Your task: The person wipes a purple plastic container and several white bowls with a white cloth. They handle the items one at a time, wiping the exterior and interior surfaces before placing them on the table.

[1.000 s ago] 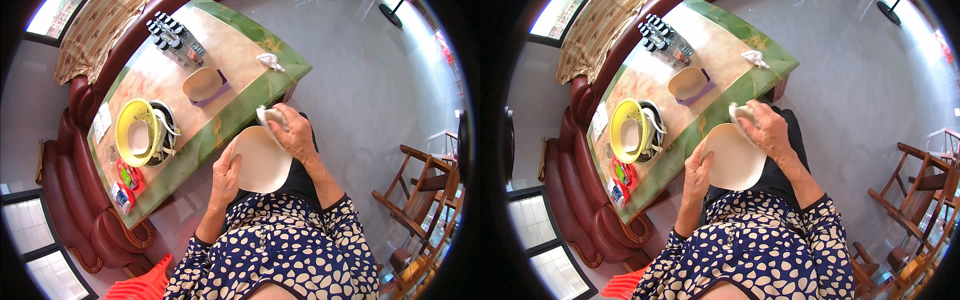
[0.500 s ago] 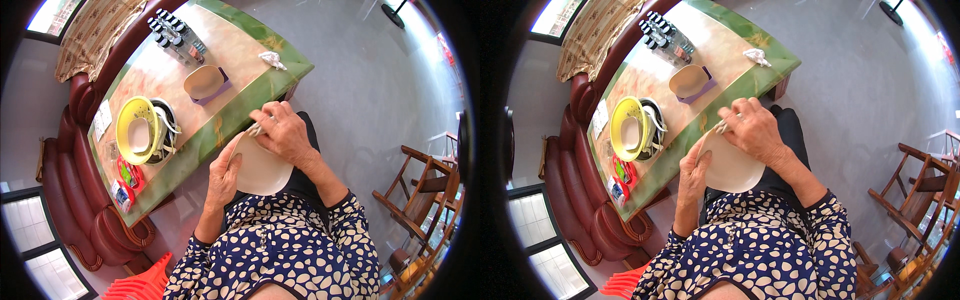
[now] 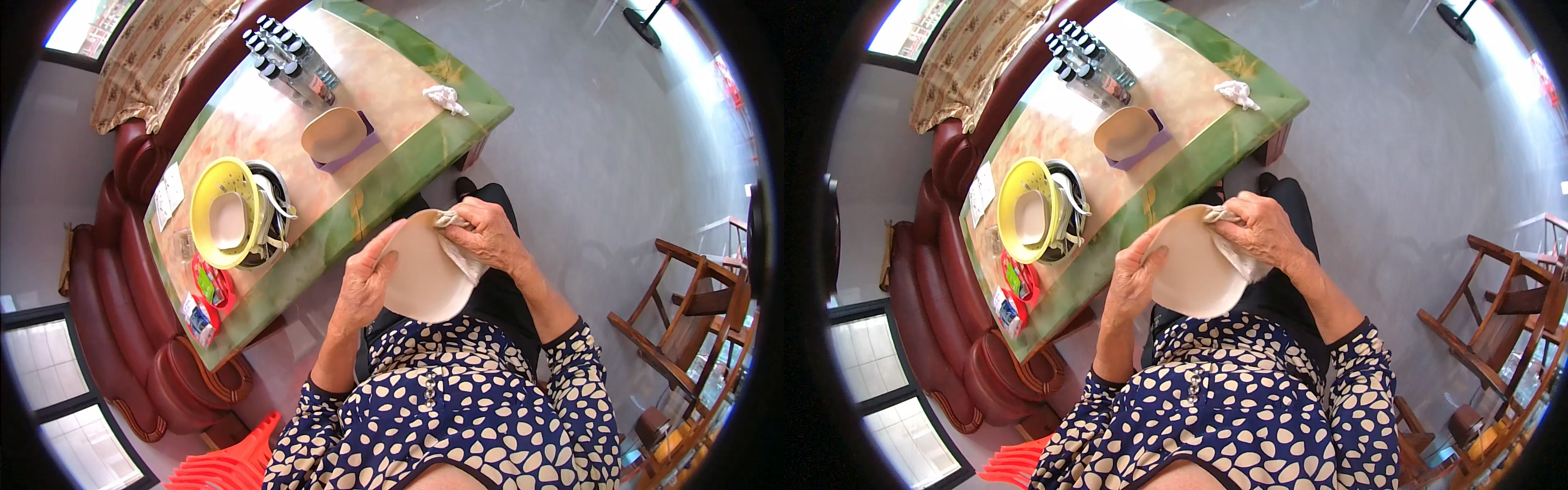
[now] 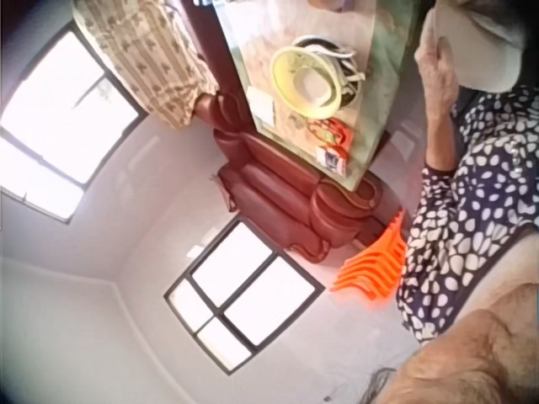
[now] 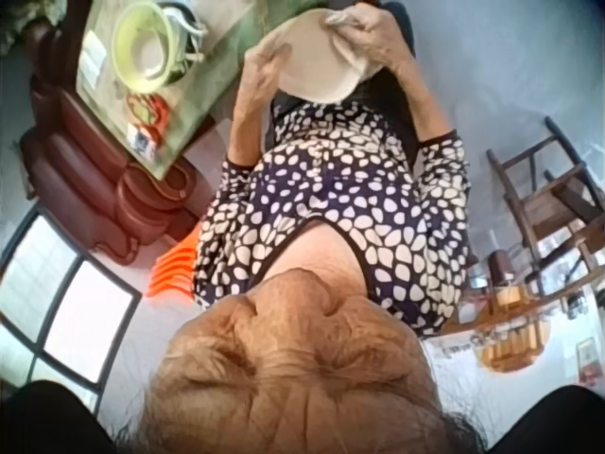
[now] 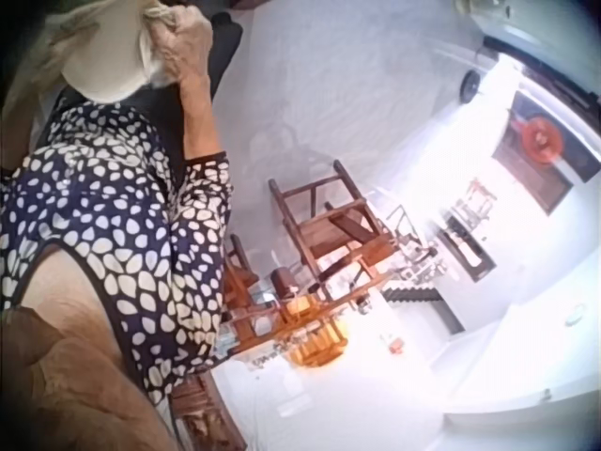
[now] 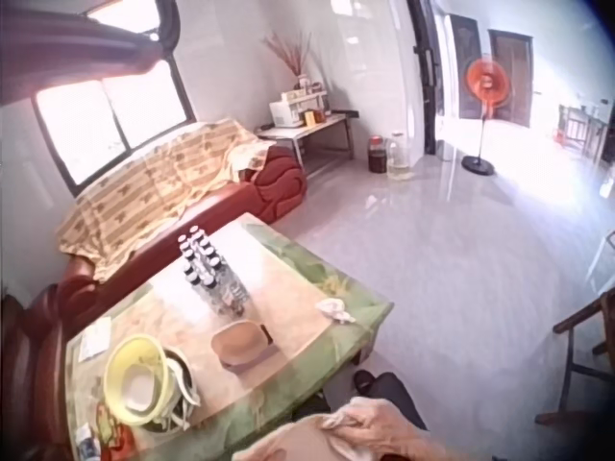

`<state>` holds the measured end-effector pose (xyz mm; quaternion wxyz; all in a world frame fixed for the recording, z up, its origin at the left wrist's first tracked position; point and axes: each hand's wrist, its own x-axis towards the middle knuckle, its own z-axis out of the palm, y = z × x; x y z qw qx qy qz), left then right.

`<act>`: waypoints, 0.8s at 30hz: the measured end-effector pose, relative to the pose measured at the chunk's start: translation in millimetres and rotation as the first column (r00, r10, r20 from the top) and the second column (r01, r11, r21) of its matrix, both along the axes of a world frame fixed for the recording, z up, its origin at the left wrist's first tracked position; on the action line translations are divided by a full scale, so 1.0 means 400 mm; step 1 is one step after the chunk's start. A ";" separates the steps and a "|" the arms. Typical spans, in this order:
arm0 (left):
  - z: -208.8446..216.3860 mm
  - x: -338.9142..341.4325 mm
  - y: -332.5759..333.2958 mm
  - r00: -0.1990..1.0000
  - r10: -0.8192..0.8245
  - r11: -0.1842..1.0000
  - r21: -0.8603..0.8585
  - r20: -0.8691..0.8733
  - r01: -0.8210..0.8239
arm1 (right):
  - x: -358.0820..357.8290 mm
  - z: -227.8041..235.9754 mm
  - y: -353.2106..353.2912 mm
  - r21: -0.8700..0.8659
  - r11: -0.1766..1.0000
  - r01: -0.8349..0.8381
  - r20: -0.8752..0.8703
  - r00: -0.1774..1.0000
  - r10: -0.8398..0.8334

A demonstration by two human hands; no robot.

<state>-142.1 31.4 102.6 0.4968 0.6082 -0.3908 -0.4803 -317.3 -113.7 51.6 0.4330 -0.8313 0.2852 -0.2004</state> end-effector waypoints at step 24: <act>-0.013 -0.018 -0.001 0.921 0.382 0.918 -0.142 0.070 -0.370 | 0.073 -0.048 0.094 0.917 0.358 -0.175 0.348 0.789 -0.507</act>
